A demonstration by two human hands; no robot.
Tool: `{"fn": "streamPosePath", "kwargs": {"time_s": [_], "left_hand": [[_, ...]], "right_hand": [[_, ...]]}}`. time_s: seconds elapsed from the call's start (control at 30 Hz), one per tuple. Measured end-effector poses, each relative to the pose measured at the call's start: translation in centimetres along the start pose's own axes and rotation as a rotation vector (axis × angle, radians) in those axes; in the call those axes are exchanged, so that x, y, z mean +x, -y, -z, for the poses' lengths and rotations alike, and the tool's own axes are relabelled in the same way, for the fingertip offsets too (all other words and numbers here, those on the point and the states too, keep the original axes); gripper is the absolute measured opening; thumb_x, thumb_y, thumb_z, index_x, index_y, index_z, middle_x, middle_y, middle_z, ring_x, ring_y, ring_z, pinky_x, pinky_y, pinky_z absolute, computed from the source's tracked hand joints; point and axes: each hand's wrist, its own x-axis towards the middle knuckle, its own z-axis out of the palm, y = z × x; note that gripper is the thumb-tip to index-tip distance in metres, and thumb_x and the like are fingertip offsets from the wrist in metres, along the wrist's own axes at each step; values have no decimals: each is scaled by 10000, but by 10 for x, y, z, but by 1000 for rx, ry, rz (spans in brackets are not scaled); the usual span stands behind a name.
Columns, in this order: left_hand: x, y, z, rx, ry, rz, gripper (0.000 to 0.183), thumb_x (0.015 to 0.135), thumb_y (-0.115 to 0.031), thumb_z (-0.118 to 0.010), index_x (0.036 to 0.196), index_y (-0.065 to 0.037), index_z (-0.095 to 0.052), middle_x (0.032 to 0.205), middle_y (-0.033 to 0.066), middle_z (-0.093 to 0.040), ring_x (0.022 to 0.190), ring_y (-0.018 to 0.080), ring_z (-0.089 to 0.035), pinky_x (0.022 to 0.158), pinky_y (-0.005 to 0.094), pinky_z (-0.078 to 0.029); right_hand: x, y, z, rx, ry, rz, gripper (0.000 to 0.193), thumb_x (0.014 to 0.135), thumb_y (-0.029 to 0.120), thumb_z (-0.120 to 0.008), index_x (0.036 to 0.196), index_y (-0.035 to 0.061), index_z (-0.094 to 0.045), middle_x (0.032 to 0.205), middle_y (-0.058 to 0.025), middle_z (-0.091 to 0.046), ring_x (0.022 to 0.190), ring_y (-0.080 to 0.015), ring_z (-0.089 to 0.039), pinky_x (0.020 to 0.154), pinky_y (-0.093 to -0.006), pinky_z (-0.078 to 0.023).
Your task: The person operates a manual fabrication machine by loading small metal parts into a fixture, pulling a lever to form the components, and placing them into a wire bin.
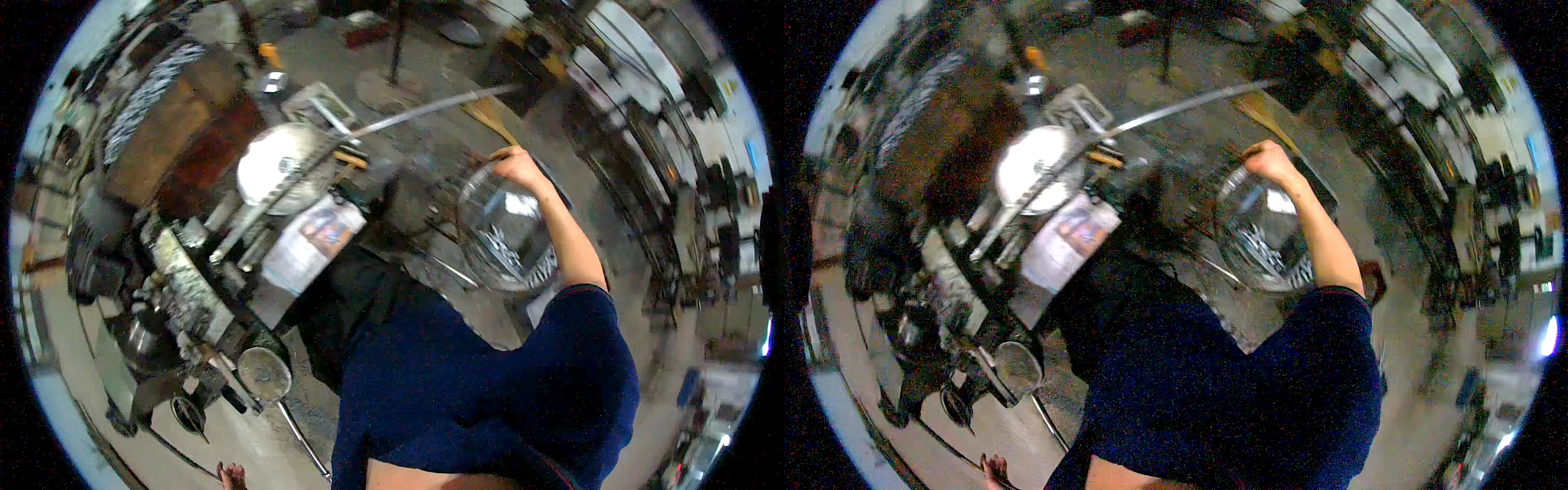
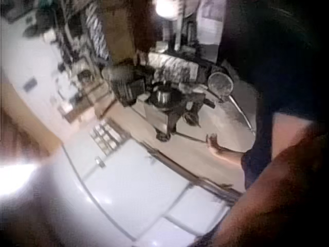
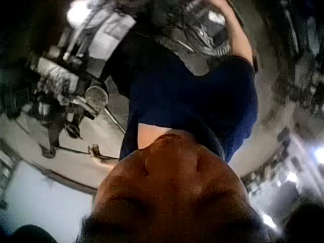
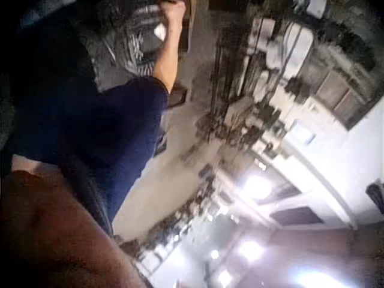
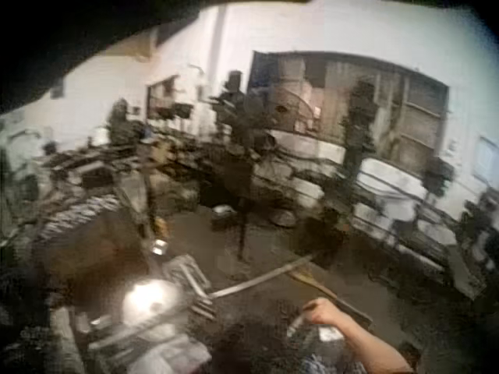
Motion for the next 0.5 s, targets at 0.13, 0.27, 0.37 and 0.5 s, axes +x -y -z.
{"fn": "streamPosePath", "kwargs": {"time_s": [0.13, 0.27, 0.37, 0.5], "left_hand": [[-25, -28, -44, 91, -52, -35, 450, 856, -308, -519, 1212, -38, -471, 1080, 148, -533, 959, 266, -542, 843, 384, -435], [-37, -35, -53, 109, -78, -56, 458, 856, -306, -497, 1230, -45, -457, 1138, 178, -517, 1005, 294, -531, 882, 401, -416], [-41, -38, -56, 114, -107, -72, 465, 855, -308, -491, 1239, -48, -450, 1159, 187, -510, 1023, 301, -526, 895, 405, -409], [-25, -30, -44, 102, -123, -56, 478, 852, -318, -513, 1238, -44, -450, 1127, 169, -516, 1001, 275, -527, 869, 387, -420]], "right_hand": [[-82, -50, -22, -140, 224, -174, 241, 651, 187, -582, 802, 15, -656, 787, -158, -638, 689, -253, -615, 660, -318, -490], [-120, -57, -56, -106, 356, -433, 122, 643, 151, -587, 715, 69, -641, 706, -110, -631, 641, -239, -607, 611, -321, -478], [-127, -128, -108, -300, 475, -397, 279, 673, 300, -554, 754, 44, -632, 870, -189, -613, 791, -323, -589, 711, -361, -481], [-134, -148, -126, -395, 398, -348, 205, 617, 211, -593, 737, 44, -597, 843, -154, -606, 819, -298, -587, 738, -371, -471]]}}
